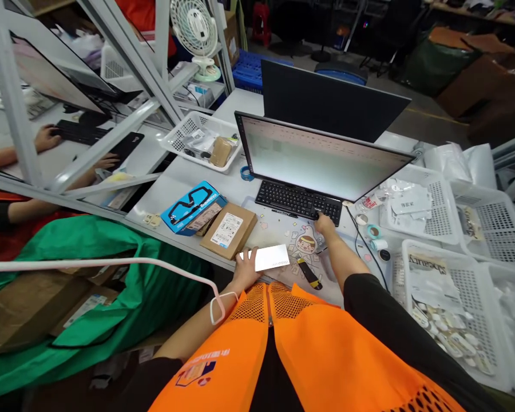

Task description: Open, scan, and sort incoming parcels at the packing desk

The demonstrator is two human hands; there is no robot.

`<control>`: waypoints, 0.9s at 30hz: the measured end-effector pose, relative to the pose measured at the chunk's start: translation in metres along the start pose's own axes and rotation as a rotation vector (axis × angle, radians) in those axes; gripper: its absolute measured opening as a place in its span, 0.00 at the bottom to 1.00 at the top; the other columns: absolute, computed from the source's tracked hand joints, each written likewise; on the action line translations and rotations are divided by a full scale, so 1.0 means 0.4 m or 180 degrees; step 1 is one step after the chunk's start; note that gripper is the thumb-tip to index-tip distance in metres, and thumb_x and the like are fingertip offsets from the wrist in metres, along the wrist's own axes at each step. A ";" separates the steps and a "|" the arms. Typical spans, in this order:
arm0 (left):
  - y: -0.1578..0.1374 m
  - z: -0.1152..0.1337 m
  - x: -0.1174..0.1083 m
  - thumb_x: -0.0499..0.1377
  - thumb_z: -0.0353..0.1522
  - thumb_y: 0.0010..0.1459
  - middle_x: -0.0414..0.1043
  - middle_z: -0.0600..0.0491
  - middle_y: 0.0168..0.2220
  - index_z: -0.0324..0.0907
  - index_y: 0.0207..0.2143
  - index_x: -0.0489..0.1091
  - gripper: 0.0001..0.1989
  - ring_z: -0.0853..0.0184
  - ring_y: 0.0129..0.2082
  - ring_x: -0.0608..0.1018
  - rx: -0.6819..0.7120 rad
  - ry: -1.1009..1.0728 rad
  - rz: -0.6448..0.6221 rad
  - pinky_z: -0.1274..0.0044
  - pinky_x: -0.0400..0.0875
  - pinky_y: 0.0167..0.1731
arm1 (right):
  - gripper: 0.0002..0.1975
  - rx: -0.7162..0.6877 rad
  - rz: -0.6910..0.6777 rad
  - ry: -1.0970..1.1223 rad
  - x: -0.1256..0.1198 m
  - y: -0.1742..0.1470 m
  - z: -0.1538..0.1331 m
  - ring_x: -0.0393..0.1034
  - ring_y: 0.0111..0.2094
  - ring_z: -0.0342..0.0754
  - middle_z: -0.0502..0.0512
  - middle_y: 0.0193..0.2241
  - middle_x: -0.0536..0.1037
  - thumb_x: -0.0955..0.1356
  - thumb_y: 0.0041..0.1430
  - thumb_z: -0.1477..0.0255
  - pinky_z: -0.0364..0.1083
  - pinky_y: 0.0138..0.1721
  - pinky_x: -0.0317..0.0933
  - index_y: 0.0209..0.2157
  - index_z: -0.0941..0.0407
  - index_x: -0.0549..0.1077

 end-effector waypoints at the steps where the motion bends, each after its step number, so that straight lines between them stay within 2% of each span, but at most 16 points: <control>1: -0.001 0.000 -0.001 0.71 0.37 0.55 0.57 0.35 0.68 0.43 0.74 0.56 0.47 0.39 0.60 0.64 0.0002 -0.0025 0.0006 0.53 0.64 0.60 | 0.31 -0.0037 -0.0016 -0.0016 -0.003 0.002 -0.003 0.77 0.60 0.61 0.70 0.56 0.81 0.66 0.70 0.69 0.55 0.59 0.69 0.72 0.56 0.65; 8: -0.002 -0.005 0.002 0.69 0.37 0.56 0.58 0.34 0.68 0.44 0.74 0.56 0.46 0.38 0.61 0.64 0.0010 -0.0181 0.0051 0.50 0.64 0.60 | 0.41 -0.0177 -0.0216 -0.0188 0.014 -0.007 -0.027 0.74 0.62 0.61 0.72 0.60 0.78 0.70 0.68 0.63 0.55 0.62 0.67 0.77 0.56 0.55; 13: -0.004 0.000 -0.002 0.70 0.38 0.56 0.59 0.34 0.67 0.43 0.73 0.57 0.46 0.38 0.59 0.65 0.0025 -0.0130 0.0070 0.51 0.64 0.60 | 0.46 -0.0116 -0.0396 -0.0311 0.035 -0.020 -0.041 0.73 0.64 0.62 0.76 0.61 0.76 0.71 0.66 0.66 0.58 0.64 0.65 0.79 0.57 0.50; 16: -0.006 0.003 -0.006 0.70 0.37 0.55 0.59 0.34 0.67 0.41 0.73 0.57 0.46 0.39 0.59 0.65 0.0028 -0.0055 0.0073 0.52 0.65 0.61 | 0.46 -0.0028 -0.0323 -0.0282 0.024 -0.014 -0.044 0.73 0.64 0.61 0.77 0.62 0.76 0.71 0.67 0.65 0.59 0.64 0.65 0.79 0.57 0.48; 19: -0.008 0.004 -0.010 0.71 0.36 0.54 0.59 0.35 0.67 0.43 0.73 0.57 0.47 0.39 0.59 0.65 0.0036 -0.0067 0.0088 0.53 0.66 0.59 | 0.44 0.0069 -0.0279 -0.0185 0.002 -0.004 -0.041 0.75 0.62 0.61 0.76 0.59 0.78 0.71 0.67 0.65 0.58 0.62 0.67 0.78 0.60 0.52; 23: -0.015 0.013 -0.017 0.72 0.36 0.52 0.59 0.36 0.67 0.47 0.72 0.58 0.47 0.37 0.60 0.65 -0.0003 -0.0024 0.0096 0.52 0.67 0.58 | 0.35 -0.0054 -0.0134 0.0007 -0.027 -0.014 -0.042 0.77 0.59 0.61 0.74 0.58 0.79 0.69 0.67 0.67 0.55 0.60 0.68 0.73 0.61 0.64; 27: -0.017 0.032 -0.019 0.74 0.35 0.50 0.58 0.33 0.67 0.44 0.72 0.58 0.49 0.30 0.65 0.59 -0.0052 0.0043 0.0102 0.46 0.66 0.58 | 0.29 -0.0381 0.0145 0.0226 -0.007 -0.104 -0.016 0.75 0.61 0.59 0.67 0.60 0.79 0.64 0.71 0.68 0.51 0.61 0.66 0.70 0.58 0.68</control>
Point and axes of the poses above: each hand's wrist, its own y-axis towards the middle knuckle, its own x-axis out of the palm, z = x × y, the point moved 1 cm from there along y, towards the middle knuckle
